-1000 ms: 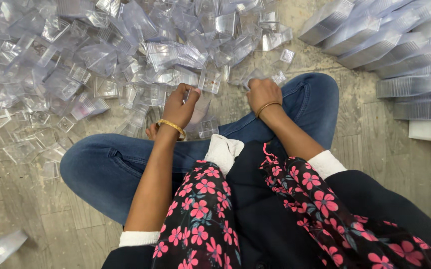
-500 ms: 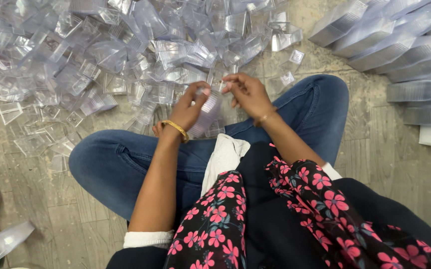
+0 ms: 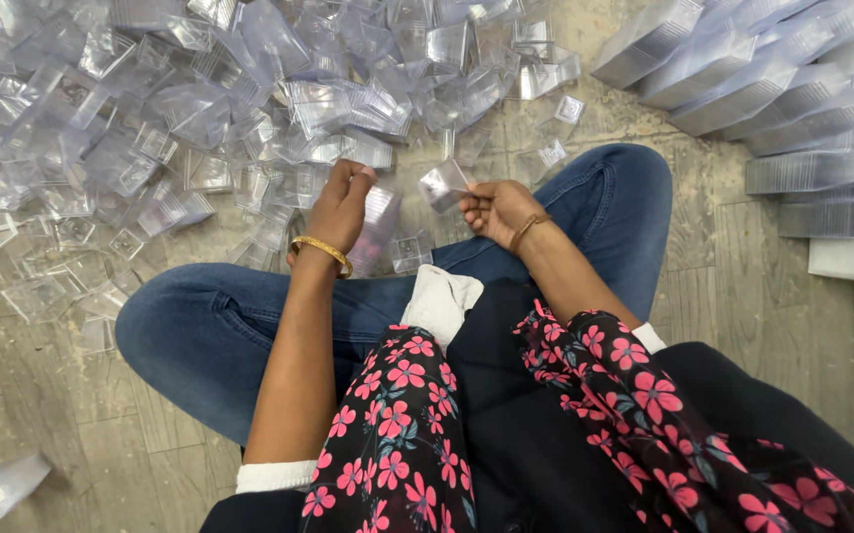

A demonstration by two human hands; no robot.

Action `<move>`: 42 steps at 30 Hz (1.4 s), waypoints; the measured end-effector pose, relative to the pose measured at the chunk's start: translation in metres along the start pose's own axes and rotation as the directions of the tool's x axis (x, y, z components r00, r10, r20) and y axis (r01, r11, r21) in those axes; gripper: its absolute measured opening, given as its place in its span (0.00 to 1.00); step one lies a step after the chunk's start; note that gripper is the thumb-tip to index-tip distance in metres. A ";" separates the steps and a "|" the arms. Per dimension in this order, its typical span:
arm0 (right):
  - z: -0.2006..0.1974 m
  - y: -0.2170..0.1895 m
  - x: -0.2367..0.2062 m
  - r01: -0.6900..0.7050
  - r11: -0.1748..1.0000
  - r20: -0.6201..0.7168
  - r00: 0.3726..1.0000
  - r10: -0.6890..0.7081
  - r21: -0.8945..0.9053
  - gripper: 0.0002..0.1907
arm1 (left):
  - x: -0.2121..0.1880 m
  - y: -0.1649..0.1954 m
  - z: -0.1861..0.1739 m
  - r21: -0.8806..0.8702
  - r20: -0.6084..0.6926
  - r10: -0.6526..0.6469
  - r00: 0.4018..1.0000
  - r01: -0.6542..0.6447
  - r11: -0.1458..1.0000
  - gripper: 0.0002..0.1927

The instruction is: The person sits on the floor among a large pile of loose transparent plastic cups and stacks them one by one into tall nested stacks, placing completed stacks with other finished stacks beside them.

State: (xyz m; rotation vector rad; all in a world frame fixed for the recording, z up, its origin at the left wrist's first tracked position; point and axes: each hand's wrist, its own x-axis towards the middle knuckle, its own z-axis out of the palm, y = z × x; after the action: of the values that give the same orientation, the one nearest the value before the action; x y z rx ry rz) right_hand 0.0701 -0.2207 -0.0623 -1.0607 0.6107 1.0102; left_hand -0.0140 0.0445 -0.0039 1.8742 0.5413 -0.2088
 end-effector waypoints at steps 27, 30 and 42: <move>0.013 -0.049 0.008 0.464 -0.129 0.350 0.430 -0.832 -0.876 0.14 | -0.005 0.006 0.019 0.075 0.117 -0.045 0.992 0.037 0.997 0.28; 0.011 -0.045 0.007 0.540 0.048 0.302 0.539 -0.786 -0.840 0.10 | -0.005 0.006 0.020 0.122 0.105 -0.062 0.993 0.050 0.991 0.29; 0.029 -0.048 -0.006 0.364 -0.209 0.341 0.346 -0.874 -0.907 0.10 | -0.003 -0.005 0.029 -0.078 0.112 0.120 0.986 -0.112 0.991 0.22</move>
State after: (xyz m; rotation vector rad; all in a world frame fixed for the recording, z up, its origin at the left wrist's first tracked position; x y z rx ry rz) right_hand 0.1087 -0.2029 -0.0258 -2.4391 -0.5077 -0.1367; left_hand -0.0157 0.0181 -0.0171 1.8049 0.3543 -0.2169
